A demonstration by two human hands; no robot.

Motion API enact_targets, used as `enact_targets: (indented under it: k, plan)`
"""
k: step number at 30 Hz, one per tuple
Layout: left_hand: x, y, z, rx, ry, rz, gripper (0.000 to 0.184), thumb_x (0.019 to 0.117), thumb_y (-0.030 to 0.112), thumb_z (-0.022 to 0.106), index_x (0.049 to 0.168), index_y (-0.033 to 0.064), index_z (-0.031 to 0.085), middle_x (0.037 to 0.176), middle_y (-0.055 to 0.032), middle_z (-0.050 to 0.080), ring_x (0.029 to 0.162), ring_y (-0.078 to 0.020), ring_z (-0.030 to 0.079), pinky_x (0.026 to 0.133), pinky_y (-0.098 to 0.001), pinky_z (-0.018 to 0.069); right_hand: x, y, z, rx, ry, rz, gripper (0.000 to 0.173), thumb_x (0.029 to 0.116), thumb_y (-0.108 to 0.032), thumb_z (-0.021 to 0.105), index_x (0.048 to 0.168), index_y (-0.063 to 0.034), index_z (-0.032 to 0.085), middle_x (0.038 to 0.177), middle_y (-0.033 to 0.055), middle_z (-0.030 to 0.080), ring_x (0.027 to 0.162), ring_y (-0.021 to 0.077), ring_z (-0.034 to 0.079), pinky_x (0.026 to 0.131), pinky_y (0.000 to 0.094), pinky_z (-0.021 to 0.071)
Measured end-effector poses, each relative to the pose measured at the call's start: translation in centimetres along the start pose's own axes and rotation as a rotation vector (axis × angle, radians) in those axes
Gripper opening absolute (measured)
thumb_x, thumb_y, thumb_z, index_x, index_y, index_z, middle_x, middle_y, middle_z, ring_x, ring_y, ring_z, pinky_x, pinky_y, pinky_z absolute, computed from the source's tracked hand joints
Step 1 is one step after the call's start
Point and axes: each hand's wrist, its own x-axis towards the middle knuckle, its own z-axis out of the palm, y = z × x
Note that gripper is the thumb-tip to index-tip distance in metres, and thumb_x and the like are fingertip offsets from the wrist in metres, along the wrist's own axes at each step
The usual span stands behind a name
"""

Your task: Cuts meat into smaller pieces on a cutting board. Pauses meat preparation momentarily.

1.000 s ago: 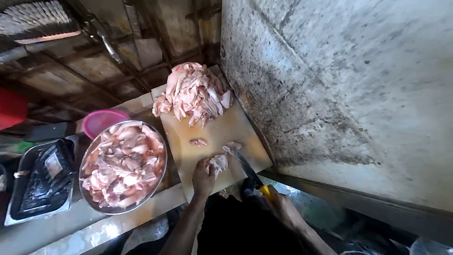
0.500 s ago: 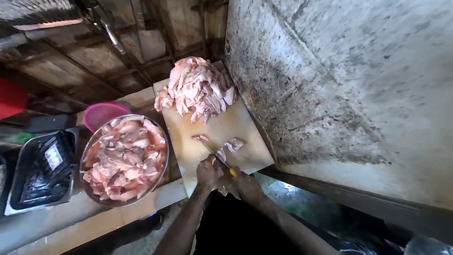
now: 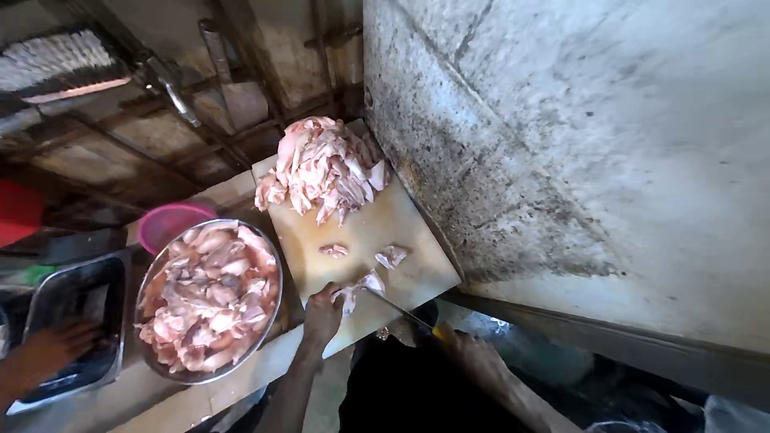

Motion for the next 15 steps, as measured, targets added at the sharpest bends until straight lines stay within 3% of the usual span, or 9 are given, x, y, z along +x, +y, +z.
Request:
enact_targets:
  k: [5, 7, 9, 15]
  plan:
    - [0.1, 0.3, -0.3, 0.017, -0.085, -0.060, 0.032, 0.1009, 0.032, 0.060, 0.124, 0.0115, 0.070, 0.114, -0.0110, 0.074, 0.108, -0.0265, 0.071, 0.099, -0.0487, 0.0545, -0.8, 1.7, -0.6, 0.140, -0.034, -0.102, 0.040, 0.1040, -0.041, 0.050, 0.135, -0.0173, 0.058, 0.105, 0.0205, 0.072, 0.098, 0.0429, 0.071, 0.082, 0.0637, 0.0559]
    - [0.2, 0.5, 0.0, 0.008, -0.071, -0.079, 0.032, 0.1009, 0.033, 0.060, 0.122, 0.0111, 0.070, 0.113, -0.0108, 0.074, 0.108, -0.0262, 0.071, 0.098, -0.0489, 0.0547, -1.3, 2.5, -0.7, 0.154, 0.007, -0.127, 0.038, 0.1030, -0.043, 0.051, 0.130, -0.0176, 0.060, 0.101, 0.0184, 0.072, 0.095, 0.0407, 0.072, 0.080, 0.0625, 0.0566]
    - [0.0, 0.8, 0.3, -0.013, -0.059, -0.089, 0.032, 0.1004, 0.033, 0.061, 0.120, 0.0104, 0.071, 0.110, -0.0108, 0.074, 0.105, -0.0263, 0.071, 0.096, -0.0493, 0.0554, -1.3, 2.3, -0.5, 0.175, 0.065, -0.162, 0.039, 0.1043, -0.042, 0.049, 0.132, -0.0161, 0.058, 0.100, 0.0184, 0.072, 0.093, 0.0405, 0.072, 0.080, 0.0609, 0.0572]
    - [-0.3, 1.0, 1.2, -0.022, -0.049, -0.077, 0.027, 0.0987, 0.031, 0.061, 0.115, 0.0110, 0.071, 0.101, -0.0102, 0.074, 0.097, -0.0258, 0.072, 0.089, -0.0495, 0.0576, 2.1, -5.4, -1.8, 0.050, 0.027, -0.138, 0.044, 0.1083, -0.029, 0.045, 0.149, -0.0133, 0.044, 0.127, 0.0228, 0.065, 0.105, 0.0456, 0.069, 0.085, 0.0626, 0.0564]
